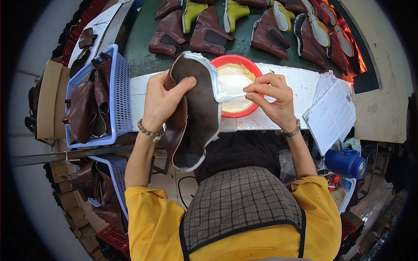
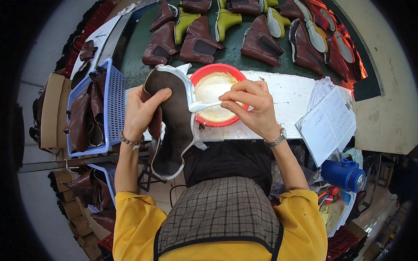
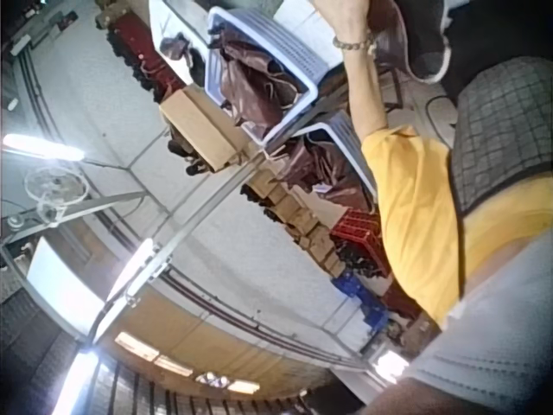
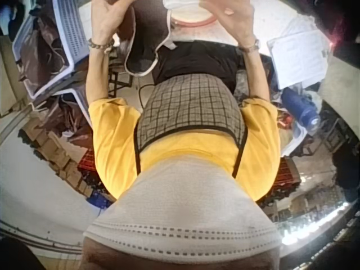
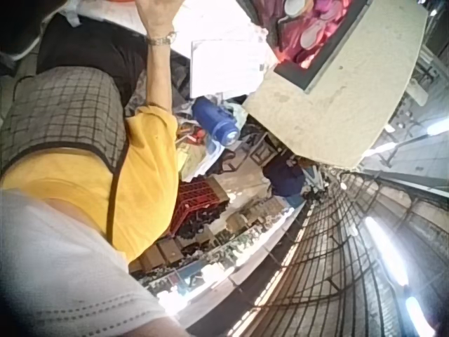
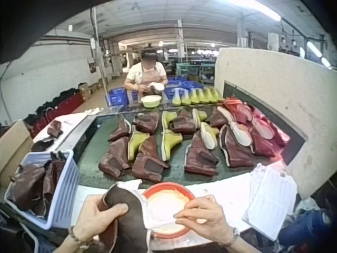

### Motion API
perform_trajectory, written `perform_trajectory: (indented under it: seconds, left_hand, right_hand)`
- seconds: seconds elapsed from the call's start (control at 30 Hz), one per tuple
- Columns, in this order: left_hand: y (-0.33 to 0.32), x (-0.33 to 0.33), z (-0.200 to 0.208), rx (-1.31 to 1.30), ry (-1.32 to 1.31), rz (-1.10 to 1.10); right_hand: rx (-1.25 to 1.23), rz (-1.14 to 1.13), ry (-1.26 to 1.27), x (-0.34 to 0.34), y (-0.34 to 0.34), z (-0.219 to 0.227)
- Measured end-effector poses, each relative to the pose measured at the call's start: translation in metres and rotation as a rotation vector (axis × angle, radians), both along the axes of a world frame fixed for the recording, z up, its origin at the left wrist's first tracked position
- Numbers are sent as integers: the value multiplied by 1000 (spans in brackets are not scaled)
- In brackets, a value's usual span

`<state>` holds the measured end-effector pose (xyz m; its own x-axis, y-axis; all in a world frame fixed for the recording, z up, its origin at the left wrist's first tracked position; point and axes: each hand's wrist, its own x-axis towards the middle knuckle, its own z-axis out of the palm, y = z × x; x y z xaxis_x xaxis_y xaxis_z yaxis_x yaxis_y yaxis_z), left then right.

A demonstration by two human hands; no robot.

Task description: Applying adhesive to the edges of leather shoe upper components using a brush.

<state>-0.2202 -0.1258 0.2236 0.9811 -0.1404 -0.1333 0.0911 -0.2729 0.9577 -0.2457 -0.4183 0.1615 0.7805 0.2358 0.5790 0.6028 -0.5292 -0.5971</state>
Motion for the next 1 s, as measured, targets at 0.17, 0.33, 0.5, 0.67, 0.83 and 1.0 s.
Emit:
perform_trajectory:
  seconds: [0.17,0.33,0.5,0.67,0.83,1.0]
  left_hand:
    - [22,36,-29,302,-237,108]
    - [70,48,-102,350,-238,147]
    - [106,-11,-119,583,-290,-243]
    - [95,-48,-117,922,-225,-222]
    - [105,-51,-128,845,-359,-93]
    - [82,-65,-99,623,-485,13]
  right_hand:
    - [-107,-227,331,14,-14,-14]
    - [-655,-253,43,28,-16,-33]
    - [-391,-346,318,15,-33,-24]
    - [-340,-343,354,16,-36,-28]
    - [-192,-321,332,13,-39,-36]
    - [-41,-294,298,9,-25,-18]
